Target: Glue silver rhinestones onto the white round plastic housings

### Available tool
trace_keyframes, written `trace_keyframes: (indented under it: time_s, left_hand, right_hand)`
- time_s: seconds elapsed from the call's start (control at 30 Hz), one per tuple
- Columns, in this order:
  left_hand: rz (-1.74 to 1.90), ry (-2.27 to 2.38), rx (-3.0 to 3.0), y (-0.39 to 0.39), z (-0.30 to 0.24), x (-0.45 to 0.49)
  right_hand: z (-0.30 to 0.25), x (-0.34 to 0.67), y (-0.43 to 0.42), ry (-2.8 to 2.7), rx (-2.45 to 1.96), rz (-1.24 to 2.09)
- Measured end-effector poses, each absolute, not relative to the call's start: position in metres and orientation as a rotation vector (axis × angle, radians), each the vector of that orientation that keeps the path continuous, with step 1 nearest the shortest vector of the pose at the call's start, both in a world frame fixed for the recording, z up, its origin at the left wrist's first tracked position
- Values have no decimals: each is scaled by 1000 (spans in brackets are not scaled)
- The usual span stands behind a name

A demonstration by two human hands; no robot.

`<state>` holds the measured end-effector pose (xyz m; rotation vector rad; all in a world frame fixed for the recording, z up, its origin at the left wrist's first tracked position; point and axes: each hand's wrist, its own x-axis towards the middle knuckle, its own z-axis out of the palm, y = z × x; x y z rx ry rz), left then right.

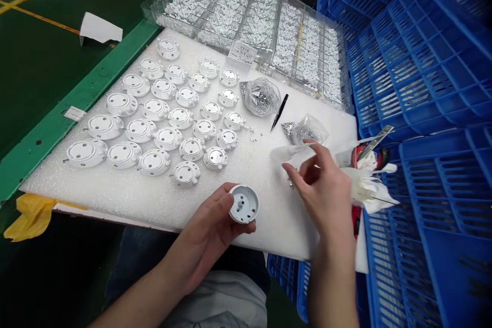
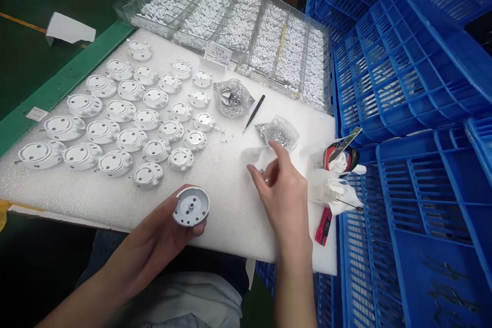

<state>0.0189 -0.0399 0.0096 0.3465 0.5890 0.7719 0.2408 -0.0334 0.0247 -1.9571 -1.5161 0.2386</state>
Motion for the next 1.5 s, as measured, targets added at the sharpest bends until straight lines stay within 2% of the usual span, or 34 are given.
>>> trace_keyframes:
  time_s: [0.1,0.2,0.43,0.63,0.87,1.03,1.17,1.5]
  left_hand:
    - [722,643,53,-39,19,22]
    - [695,692,-99,-36,25,25]
    - [759,669,-47,-38,22,30]
    - [782,659,67,-44,19,36]
    - [774,709,151,-44,20,39]
    - [756,742,193,-45,22,38]
    - [756,745,217,-47,23,39]
    - [744,756,245,-47,21,39]
  right_hand:
    - [19,240,-22,-1560,-1895,335]
    - [25,237,-29,-1323,-1631,515]
    - [40,233,-38,-1001,-1062,839]
    - [33,229,-26,-796,-1123,1001]
    - [24,219,-35,-1037,-1168,474]
    - [20,220,-47,-1297,-1168,426]
    - [21,220,-49,-1446,-1156,267]
    - [11,222,-37,-1590,-988,90]
